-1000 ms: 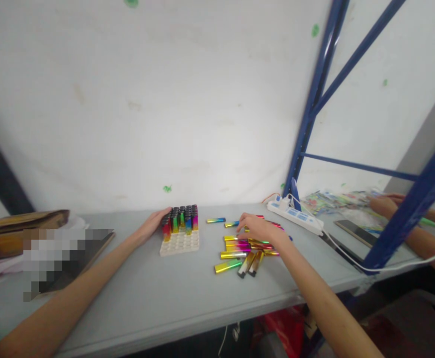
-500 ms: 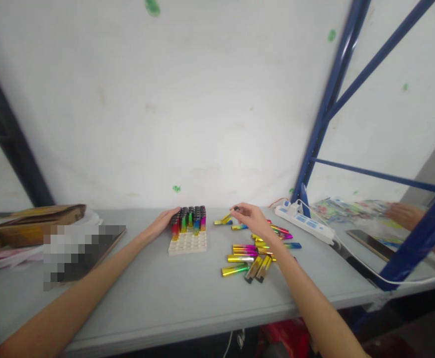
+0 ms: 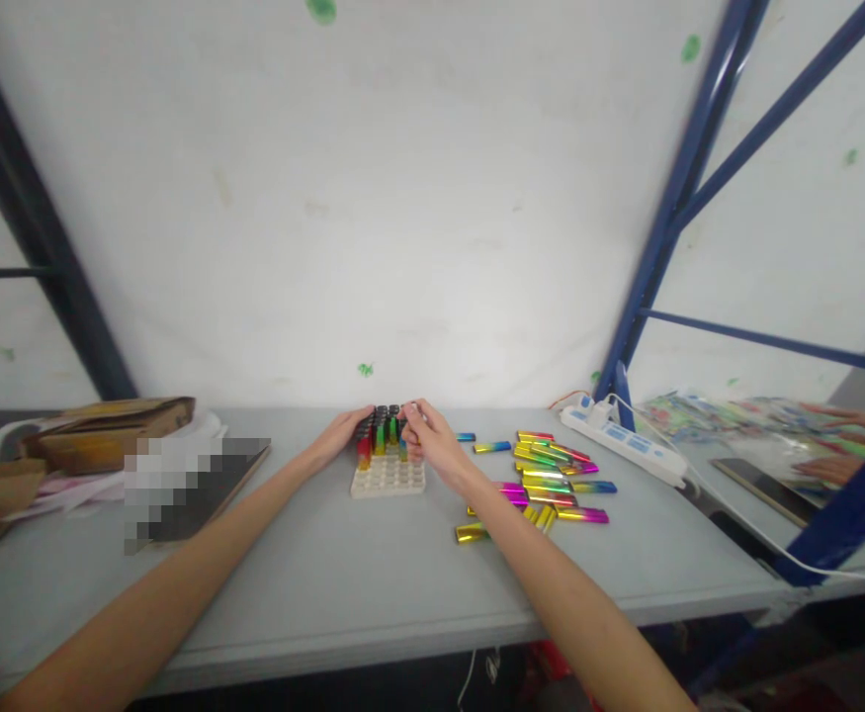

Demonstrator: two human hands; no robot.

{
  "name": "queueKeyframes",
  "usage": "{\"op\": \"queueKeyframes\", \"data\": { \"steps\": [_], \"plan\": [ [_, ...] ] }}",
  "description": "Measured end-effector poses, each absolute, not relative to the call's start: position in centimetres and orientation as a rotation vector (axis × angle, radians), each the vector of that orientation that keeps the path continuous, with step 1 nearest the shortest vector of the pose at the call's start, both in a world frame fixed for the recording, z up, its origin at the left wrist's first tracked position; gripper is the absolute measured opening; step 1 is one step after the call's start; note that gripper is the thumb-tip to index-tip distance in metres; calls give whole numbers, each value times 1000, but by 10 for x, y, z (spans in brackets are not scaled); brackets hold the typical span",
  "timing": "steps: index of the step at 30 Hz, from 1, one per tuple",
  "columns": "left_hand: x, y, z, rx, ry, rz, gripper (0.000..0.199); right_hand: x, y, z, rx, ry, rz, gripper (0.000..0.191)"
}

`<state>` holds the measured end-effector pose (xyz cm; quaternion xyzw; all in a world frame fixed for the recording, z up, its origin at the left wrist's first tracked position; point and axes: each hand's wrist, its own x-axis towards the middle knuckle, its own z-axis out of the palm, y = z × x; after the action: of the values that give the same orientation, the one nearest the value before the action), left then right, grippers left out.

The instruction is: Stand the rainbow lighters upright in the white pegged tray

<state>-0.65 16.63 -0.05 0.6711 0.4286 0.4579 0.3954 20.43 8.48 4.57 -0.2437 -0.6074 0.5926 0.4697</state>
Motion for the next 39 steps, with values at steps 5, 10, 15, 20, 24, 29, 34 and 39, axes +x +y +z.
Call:
{"op": "queueKeyframes", "data": {
  "steps": [5, 10, 15, 20, 24, 29, 34, 39],
  "plan": [
    [-6, 164, 1, 1692, 1105, 1151, 53, 202, 81, 28, -850, -1637, 1201, 43],
    [-7, 165, 0, 1693, 1099, 1157, 55, 209, 81, 28, -943, -1861, 683, 44],
    [-7, 168, -1, 1721, 1090, 1154, 57, 216, 96, 46, -990, -2136, 181, 26],
    [-6, 168, -1, 1748, 1101, 1170, 55, 199, 116, 64, -1040, -2445, -252, 22],
    [-7, 170, -3, 1801, 1049, 1189, 53, 183, 120, 67, -1077, -2550, -350, 22],
    [-8, 174, -5, 1802, 1083, 1193, 53, 181, 126, 66, -1059, -2540, -269, 16],
    [-8, 175, -7, 1719, 1150, 1152, 57, 196, 144, 78, -1064, -2503, -73, 25],
    [-6, 172, -5, 1649, 1128, 1162, 58, 208, 148, 89, -981, -2527, -95, 25]
  ]
}}
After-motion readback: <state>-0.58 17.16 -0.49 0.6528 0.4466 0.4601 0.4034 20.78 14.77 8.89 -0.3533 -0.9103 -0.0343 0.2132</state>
